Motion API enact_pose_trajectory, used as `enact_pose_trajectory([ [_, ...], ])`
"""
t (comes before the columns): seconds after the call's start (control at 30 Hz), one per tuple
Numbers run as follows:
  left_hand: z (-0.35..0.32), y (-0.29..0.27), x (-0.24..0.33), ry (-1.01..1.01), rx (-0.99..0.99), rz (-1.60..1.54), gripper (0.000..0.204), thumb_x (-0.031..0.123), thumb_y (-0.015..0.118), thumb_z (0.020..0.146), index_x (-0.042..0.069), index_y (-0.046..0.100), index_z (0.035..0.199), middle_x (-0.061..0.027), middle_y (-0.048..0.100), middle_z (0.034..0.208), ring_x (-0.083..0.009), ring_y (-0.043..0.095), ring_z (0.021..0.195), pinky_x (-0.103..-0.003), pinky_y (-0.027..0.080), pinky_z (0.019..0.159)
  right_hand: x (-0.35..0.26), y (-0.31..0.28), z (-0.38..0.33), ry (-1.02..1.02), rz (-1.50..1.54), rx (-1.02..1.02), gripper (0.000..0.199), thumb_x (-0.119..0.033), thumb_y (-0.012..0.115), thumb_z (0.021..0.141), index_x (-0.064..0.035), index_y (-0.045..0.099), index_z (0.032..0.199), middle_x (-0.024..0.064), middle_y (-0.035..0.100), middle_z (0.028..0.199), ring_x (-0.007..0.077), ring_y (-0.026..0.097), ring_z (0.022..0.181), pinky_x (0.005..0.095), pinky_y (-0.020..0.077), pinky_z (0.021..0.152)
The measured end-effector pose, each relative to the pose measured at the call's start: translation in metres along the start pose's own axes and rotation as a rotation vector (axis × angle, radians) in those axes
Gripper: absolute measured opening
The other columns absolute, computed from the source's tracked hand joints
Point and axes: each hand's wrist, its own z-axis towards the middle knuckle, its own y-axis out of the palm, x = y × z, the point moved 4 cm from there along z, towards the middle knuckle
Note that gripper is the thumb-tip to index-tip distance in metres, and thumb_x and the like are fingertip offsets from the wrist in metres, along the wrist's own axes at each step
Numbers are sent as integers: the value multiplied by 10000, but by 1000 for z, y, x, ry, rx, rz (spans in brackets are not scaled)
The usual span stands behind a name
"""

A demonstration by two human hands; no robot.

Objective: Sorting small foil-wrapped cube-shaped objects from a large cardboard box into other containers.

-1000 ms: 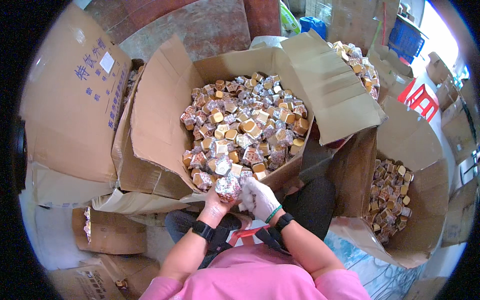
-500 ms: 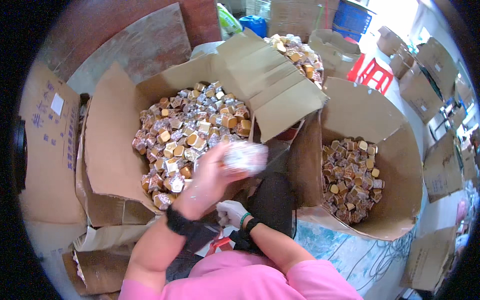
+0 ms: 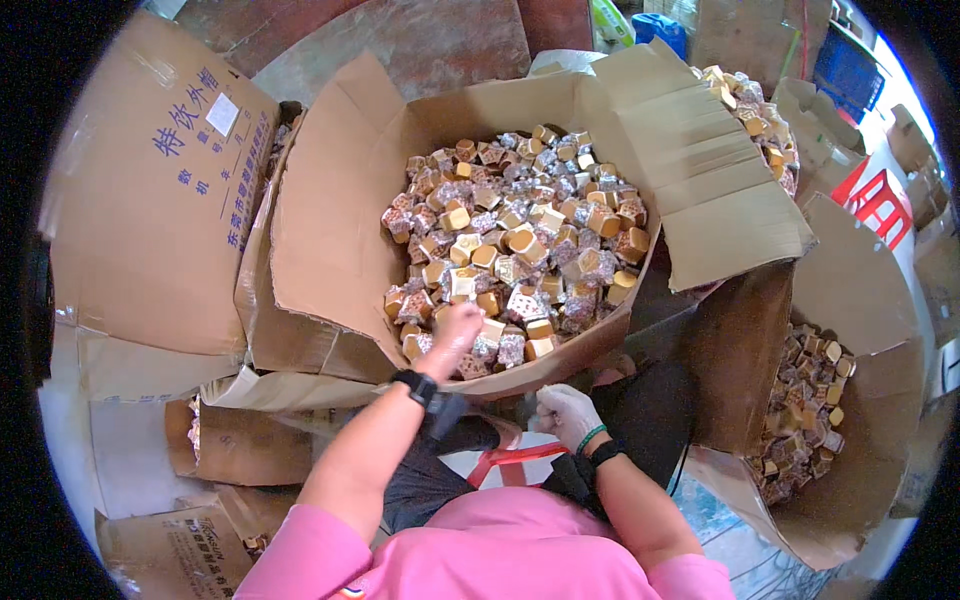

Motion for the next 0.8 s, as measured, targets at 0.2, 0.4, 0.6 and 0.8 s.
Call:
enact_pose_trajectory([
  [0.2, 2, -93, -113, -443, 97, 395, 261, 228, 626, 772, -18, 622, 685, -88, 582, 607, -184, 556, 553, -367, 444, 532, -3, 7, 8, 17, 8, 4, 104, -139, 596, 861, -58, 534, 842, 38, 485, 691, 133, 442, 541, 285, 395, 518],
  [0.4, 9, -88, -165, -776, 71, 229, 421, 327, 636, 814, -80, 628, 920, -147, 649, 860, -237, 611, 737, -391, 486, 665, 2, 11, 23, 43, 0, 21, 119, -150, 589, 863, -63, 522, 818, 40, 480, 684, 129, 427, 532, 264, 368, 512],
  [0.6, 11, -61, -132, -607, -168, 628, 554, 504, 553, 825, 0, 663, 1028, -223, 642, 1090, -383, 613, 1013, -433, 477, 860, 5, 0, 35, 75, 24, 77, 117, -173, 589, 861, -69, 543, 832, 38, 504, 700, 127, 441, 543, 264, 381, 512],
  [0.8, 7, -66, -136, -598, -76, 640, 561, 377, 672, 734, 1, 538, 1129, -224, 648, 1047, -378, 622, 991, -444, 485, 856, -1, 18, 29, 155, 53, 100, 167, -227, 609, 861, -63, 576, 859, 44, 540, 717, 157, 520, 596, 299, 458, 570],
])
